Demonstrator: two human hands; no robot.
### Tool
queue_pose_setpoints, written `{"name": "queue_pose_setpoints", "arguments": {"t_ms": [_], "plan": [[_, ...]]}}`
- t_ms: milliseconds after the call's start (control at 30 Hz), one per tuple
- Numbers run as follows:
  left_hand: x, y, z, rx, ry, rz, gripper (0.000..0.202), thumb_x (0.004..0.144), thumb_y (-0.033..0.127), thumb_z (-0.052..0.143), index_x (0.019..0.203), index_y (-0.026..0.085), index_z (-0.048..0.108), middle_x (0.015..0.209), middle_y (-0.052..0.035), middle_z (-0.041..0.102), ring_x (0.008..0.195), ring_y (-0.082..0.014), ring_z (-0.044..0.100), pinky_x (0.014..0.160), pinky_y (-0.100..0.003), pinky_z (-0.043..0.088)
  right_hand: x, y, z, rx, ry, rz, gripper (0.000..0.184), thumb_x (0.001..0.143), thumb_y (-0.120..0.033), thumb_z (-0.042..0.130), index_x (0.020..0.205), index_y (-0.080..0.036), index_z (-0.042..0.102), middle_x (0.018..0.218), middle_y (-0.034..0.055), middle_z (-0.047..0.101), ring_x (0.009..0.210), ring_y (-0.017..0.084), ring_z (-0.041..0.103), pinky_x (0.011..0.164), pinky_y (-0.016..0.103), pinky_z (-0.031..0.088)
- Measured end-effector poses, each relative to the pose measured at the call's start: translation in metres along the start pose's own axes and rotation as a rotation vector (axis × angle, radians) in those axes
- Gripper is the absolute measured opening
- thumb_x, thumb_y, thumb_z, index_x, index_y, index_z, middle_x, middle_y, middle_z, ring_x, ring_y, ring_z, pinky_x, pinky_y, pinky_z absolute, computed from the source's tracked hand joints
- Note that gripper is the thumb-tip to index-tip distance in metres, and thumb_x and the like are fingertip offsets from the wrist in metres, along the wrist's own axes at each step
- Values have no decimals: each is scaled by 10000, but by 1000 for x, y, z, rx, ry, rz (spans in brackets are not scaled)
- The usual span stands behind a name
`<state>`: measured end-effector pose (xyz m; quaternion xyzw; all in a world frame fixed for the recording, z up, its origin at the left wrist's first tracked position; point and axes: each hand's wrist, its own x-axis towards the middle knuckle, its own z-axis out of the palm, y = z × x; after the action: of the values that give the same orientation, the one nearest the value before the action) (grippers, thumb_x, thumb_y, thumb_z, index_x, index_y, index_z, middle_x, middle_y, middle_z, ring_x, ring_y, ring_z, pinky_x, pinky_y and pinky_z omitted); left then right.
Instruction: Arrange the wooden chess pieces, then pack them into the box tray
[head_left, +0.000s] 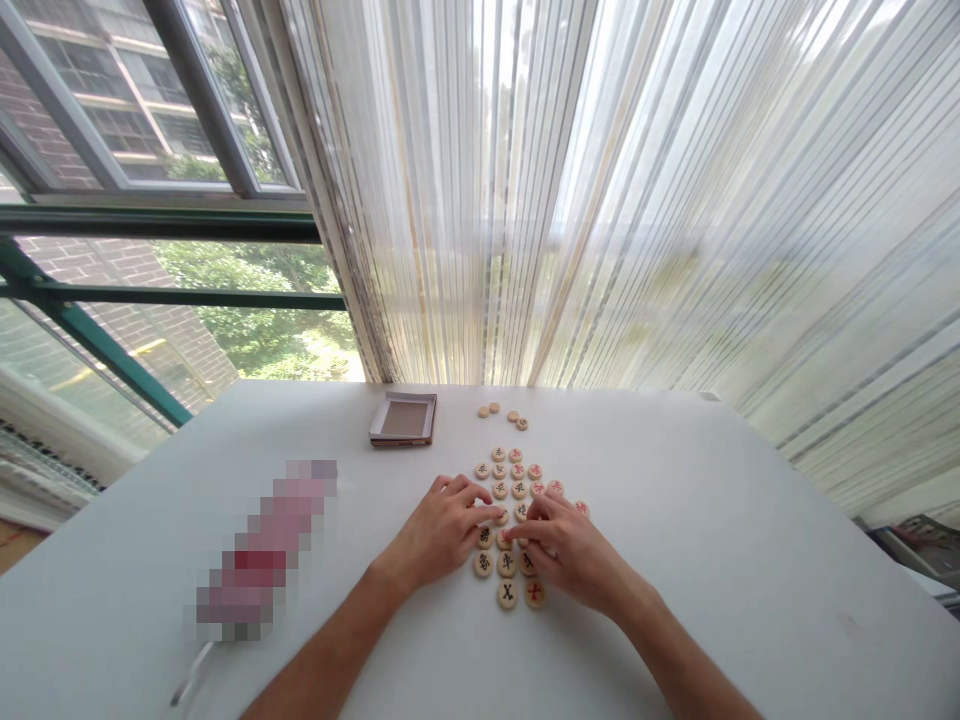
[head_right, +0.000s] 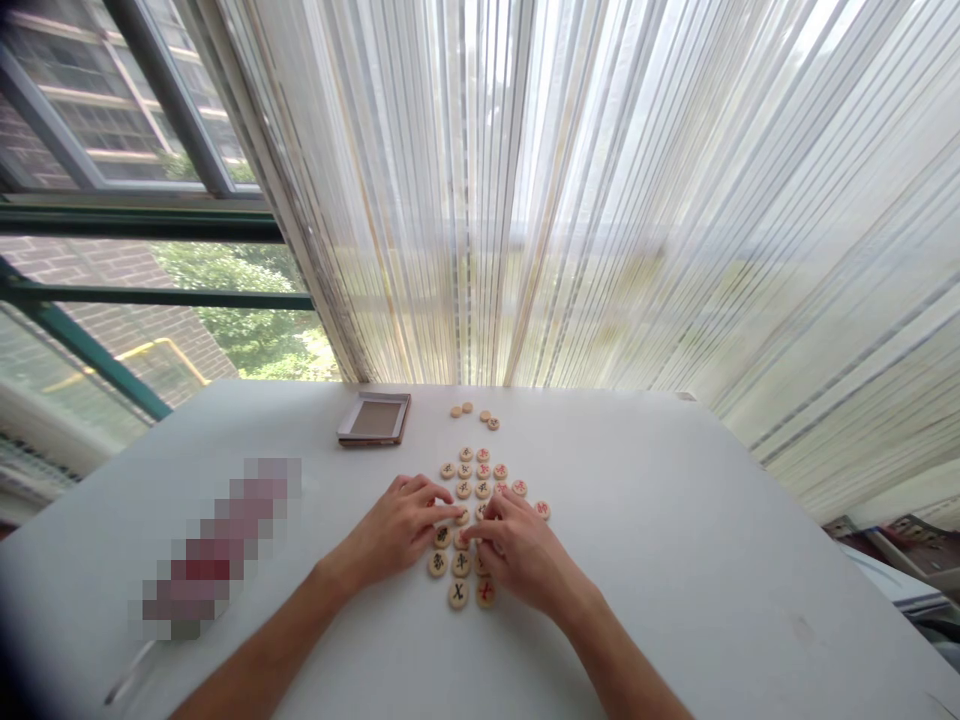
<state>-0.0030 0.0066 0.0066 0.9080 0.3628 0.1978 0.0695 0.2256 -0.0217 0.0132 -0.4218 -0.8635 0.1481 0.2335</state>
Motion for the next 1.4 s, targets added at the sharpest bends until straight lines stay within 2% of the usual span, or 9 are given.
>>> {"name": "queue_pose_setpoints", "arguments": {"t_ms": [200, 433, 633, 933, 1167, 1267, 1400], "plan": [[0, -2, -1, -6, 1, -3, 361, 877, 109, 587, 1123, 356, 680, 1051, -11, 665, 1008, -216, 550, 897, -394, 395, -1, 1, 3, -37, -20, 9, 370, 870, -78, 559, 1074, -330, 736, 833, 34, 566, 872, 206, 531, 757, 309, 452], [-1, -2, -4, -19, 32, -12, 395, 852, 94, 592, 1158, 335, 659, 1049, -17, 668, 1008, -214, 562, 895, -383, 409, 0, 1, 3, -31, -5, 17, 363, 885, -81, 546, 1085, -328, 723, 851, 32, 576, 872, 203, 537, 794, 325, 455], [-1, -6, -6, -56, 72, -65, 276, 838, 301, 681, 1113, 280, 664, 1025, -39, 669, 1020, -235, 571, 883, -384, 423, 2, 0, 3, -58, 26, 36, 350, 901, -92, 543, 1126, -315, 692, 883, 38, 595, 876, 209, 527, 826, 346, 451], [1, -8, -2, -40, 77, -75, 219, 825, 317, 701, 1035, 258, 680, 984, -28, 676, 988, -222, 579, 875, -369, 428, 1, 0, 4, -97, 43, 17, 332, 925, -134, 545, 1158, -324, 686, 873, 45, 601, 867, 205, 555, 797, 328, 458], [0, -8, -3, -64, 66, -74, 217, 868, 290, 656, 1084, 280, 674, 1019, -27, 672, 1018, -223, 566, 890, -376, 416, 1, 2, 2, -108, 44, 53, 366, 902, -105, 539, 1162, -322, 679, 870, 45, 596, 872, 209, 544, 744, 314, 474], [0, -5, -4, -60, 45, -57, 269, 905, 212, 588, 1145, 313, 656, 1053, -23, 664, 1026, -221, 554, 898, -385, 408, 2, 7, -1, -107, 55, 76, 383, 884, -82, 535, 1151, -312, 684, 870, 46, 587, 872, 210, 539, 753, 317, 488], [0, -3, -3, -40, -1, -36, 369, 882, 125, 574, 1152, 364, 655, 1071, -4, 656, 1017, -220, 546, 892, -391, 409, 2, 11, -4, -93, 78, 84, 364, 885, -69, 524, 1104, -296, 707, 877, 48, 579, 883, 207, 543, 802, 329, 495]]}}
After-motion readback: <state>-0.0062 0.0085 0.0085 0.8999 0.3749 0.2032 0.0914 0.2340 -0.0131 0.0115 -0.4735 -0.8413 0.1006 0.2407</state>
